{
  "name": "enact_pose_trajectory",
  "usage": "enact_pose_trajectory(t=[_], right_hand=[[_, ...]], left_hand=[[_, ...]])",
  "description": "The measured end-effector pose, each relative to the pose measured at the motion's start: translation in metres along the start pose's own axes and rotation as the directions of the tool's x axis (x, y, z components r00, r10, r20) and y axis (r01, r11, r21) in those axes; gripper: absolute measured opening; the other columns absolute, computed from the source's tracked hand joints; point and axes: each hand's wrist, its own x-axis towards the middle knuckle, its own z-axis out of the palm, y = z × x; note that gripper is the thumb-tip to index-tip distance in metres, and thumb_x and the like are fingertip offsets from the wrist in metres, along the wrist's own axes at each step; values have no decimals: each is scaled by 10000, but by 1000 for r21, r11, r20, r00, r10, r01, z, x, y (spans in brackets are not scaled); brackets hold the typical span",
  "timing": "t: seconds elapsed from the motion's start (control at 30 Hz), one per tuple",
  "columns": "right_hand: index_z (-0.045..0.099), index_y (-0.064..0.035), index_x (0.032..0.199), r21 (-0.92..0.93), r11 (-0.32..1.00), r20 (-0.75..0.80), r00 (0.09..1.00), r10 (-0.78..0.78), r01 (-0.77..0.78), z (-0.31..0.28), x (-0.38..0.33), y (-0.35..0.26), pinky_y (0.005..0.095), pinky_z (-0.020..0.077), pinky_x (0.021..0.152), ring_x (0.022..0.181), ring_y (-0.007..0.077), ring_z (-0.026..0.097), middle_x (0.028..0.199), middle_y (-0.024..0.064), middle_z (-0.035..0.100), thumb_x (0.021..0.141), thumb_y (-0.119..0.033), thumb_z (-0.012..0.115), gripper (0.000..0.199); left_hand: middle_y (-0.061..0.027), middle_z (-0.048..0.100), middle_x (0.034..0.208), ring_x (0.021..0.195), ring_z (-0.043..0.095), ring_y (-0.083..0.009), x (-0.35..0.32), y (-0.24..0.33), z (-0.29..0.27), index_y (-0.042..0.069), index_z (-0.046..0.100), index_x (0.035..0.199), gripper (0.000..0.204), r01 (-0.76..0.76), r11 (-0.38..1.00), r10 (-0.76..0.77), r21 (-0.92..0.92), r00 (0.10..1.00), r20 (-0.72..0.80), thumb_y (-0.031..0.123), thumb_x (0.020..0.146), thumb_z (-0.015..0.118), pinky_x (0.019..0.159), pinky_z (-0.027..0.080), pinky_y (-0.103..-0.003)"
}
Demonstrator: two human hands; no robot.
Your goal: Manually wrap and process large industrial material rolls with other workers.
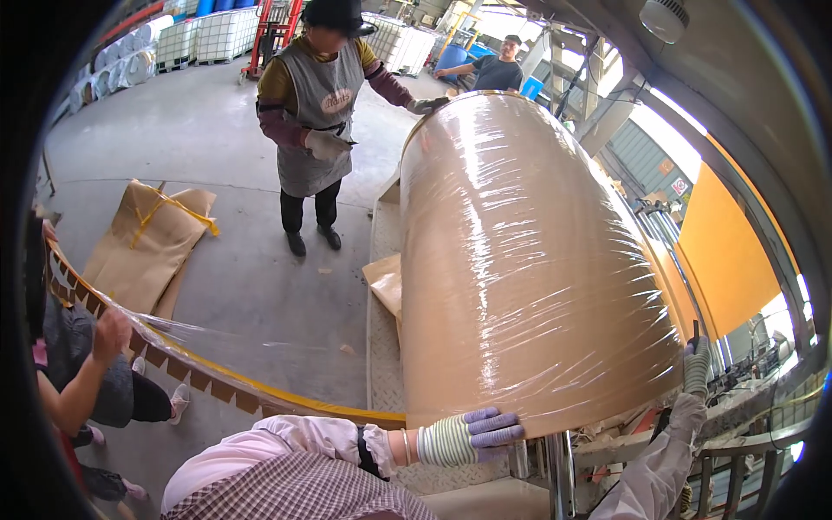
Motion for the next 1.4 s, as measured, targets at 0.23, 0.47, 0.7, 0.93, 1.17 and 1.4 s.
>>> enact_pose_trajectory(t=[0.23, 0.47, 0.7, 0.93, 1.17, 1.4], right_hand=[[564, -40, 942, 3, 1000, -4, 1000, -22, 22, 2, -5, -5, 442, 486, 661, 723, 371, 616, 804, 199, 625, 872, -123, 589, 112], [585, -45, 967, -48, 998, -21, 999, 49, -50, 9, -3, 0, 447, 498, 656, 717, 397, 637, 784, 224, 645, 872, -190, 616, 176], [597, -54, 965, 27, 999, -14, 999, 32, -32, -2, -6, -16, 413, 497, 644, 689, 319, 631, 774, 182, 651, 905, -155, 588, 118], [579, -24, 938, -42, 998, -38, 999, 34, -36, -11, -8, -36, 412, 487, 693, 727, 303, 580, 804, 170, 603, 857, -59, 598, 90], [578, -19, 1150, -90, 996, -62, 997, -35, 29, -12, -13, -37, 473, 504, 724, 830, 422, 649, 897, 232, 668, 907, -195, 598, 301], [559, -65, 1022, -124, 992, -10, 1000, 19, -20, -25, -16, -68, 492, 494, 722, 855, 436, 645, 910, 223, 668, 904, -194, 590, 177]], left_hand=[[-144, 461, 1475, 1352, 457, -328, 5, 1, 8, 133, 560, 1287, 386, 0, 1000, 0, 7, 999, 36, 153, 902, 580, 1134, 355, -444], [-144, 378, 1541, 1393, 404, -352, 12, 2, 2, 187, 545, 1348, 431, 60, 989, -43, -135, 991, 130, 168, 917, 558, 1154, 319, -449], [-165, 406, 1513, 1374, 424, -360, 16, 3, -7, 152, 560, 1306, 407, 39, 996, -27, -84, 991, 132, 139, 899, 563, 1136, 340, -465], [-147, 453, 1477, 1332, 467, -345, 8, 3, -3, 178, 597, 1263, 387, 14, 998, -10, -55, 996, 84, 132, 878, 591, 1108, 376, -460], [-144, 498, 1432, 1299, 494, -349, -11, 7, 3, 164, 619, 1205, 324, 45, 999, -44, -15, 998, 34, 141, 882, 603, 1080, 398, -472], [-162, 571, 1331, 1261, 530, -379, 17, 0, -53, 108, 616, 1221, 376, 205, 813, -165, -545, 979, 122, 81, 848, 649, 1024, 467, -474]])
